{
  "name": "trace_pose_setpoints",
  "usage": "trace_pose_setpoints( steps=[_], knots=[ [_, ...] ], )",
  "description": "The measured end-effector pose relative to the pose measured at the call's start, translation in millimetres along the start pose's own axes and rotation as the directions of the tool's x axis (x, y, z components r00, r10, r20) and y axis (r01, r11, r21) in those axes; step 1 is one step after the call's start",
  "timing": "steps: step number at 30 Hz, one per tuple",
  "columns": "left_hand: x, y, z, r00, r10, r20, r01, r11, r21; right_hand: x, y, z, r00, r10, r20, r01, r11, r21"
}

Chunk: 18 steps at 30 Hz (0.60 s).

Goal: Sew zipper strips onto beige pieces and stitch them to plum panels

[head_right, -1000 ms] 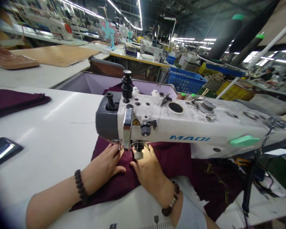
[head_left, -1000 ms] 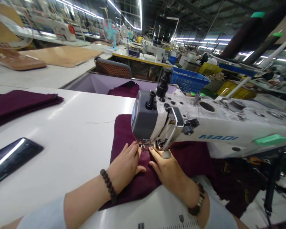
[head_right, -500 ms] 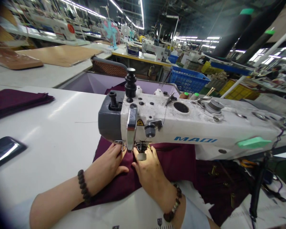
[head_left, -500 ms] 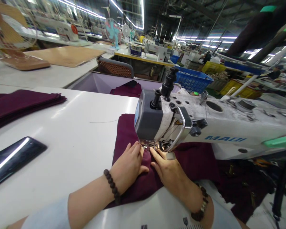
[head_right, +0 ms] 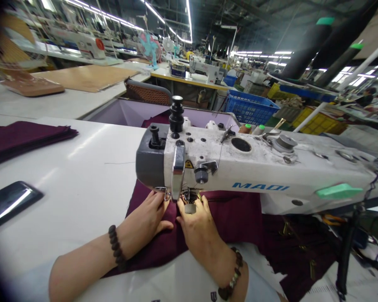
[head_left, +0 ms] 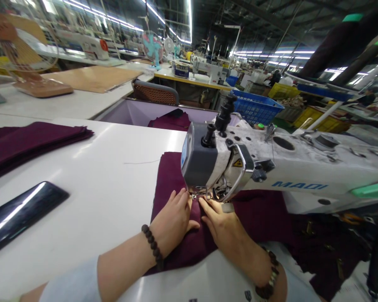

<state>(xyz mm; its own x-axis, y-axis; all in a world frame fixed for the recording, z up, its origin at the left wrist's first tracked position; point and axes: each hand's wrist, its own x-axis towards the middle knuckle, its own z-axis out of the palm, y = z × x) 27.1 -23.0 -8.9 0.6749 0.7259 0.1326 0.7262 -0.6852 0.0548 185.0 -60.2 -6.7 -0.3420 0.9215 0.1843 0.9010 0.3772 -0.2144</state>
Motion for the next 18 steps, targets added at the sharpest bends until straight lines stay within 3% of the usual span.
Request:
trace_pose_setpoints(
  steps=[18],
  knots=[
    [6.0, -7.8, 0.3, 1.000, 0.004, -0.028, -0.004, 1.000, -0.006, 3.5, 5.3, 4.6, 1.000, 0.016, -0.019, -0.017, 0.999, -0.048]
  ],
)
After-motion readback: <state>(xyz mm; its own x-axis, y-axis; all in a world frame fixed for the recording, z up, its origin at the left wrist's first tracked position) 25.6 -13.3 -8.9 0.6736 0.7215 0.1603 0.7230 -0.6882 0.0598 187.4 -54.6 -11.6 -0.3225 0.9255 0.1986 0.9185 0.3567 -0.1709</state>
